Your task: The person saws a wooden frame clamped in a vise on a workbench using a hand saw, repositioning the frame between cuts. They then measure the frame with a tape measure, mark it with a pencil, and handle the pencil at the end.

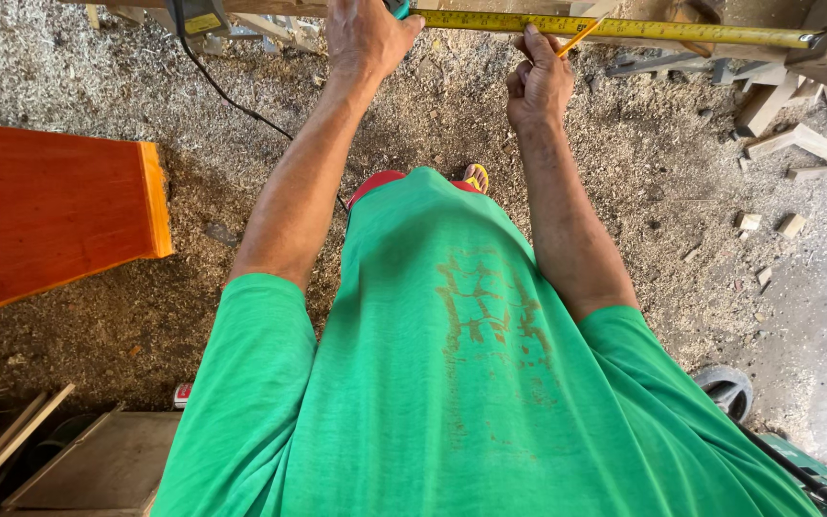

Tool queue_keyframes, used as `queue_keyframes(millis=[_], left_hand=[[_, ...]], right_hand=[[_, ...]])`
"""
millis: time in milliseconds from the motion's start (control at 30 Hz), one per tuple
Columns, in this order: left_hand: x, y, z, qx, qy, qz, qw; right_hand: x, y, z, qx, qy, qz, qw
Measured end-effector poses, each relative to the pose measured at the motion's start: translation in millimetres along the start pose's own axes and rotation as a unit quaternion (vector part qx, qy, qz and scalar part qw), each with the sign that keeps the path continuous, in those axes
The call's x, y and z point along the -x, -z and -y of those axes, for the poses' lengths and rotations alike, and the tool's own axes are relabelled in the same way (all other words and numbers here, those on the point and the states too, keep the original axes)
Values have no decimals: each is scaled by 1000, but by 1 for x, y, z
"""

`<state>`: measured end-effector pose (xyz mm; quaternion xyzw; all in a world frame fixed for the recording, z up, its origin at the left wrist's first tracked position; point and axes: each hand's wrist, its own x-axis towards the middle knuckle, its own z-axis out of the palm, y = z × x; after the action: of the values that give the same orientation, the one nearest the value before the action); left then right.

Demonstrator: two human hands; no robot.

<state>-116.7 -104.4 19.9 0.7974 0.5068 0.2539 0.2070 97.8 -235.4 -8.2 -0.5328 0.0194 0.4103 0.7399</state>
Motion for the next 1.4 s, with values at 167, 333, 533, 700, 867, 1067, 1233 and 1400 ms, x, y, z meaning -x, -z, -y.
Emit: queue_keyframes(millis=[167,333,533,700,867,1067,1233,1400], left_hand=[[-3,-1,-4,-7,7,6,1000],[-3,-1,-8,-6,5,11,1000],[-3,1,-8,-2,-2,10,1000],[-4,-1,-8,-10,-6,11,1000],[-2,-7,-6,-6,-32,-15,999],[2,-10,-4,-17,-31,-9,999],[2,-8,-6,-24,-24,-8,999],[2,-7,-6,-17,-27,-15,999]], right_hand=[[-1,3,0,-7,1,0,1000],[-1,5,0,-7,6,-4,1000],[0,4,1,-11,3,-7,1000],[-1,4,2,-16,-4,-13,1000],[-3,7,2,-8,1,-6,1000],[-2,10,-1,-9,-6,-6,1000],[0,8,-3,0,-9,-9,1000],[0,7,-3,-6,-11,4,1000]])
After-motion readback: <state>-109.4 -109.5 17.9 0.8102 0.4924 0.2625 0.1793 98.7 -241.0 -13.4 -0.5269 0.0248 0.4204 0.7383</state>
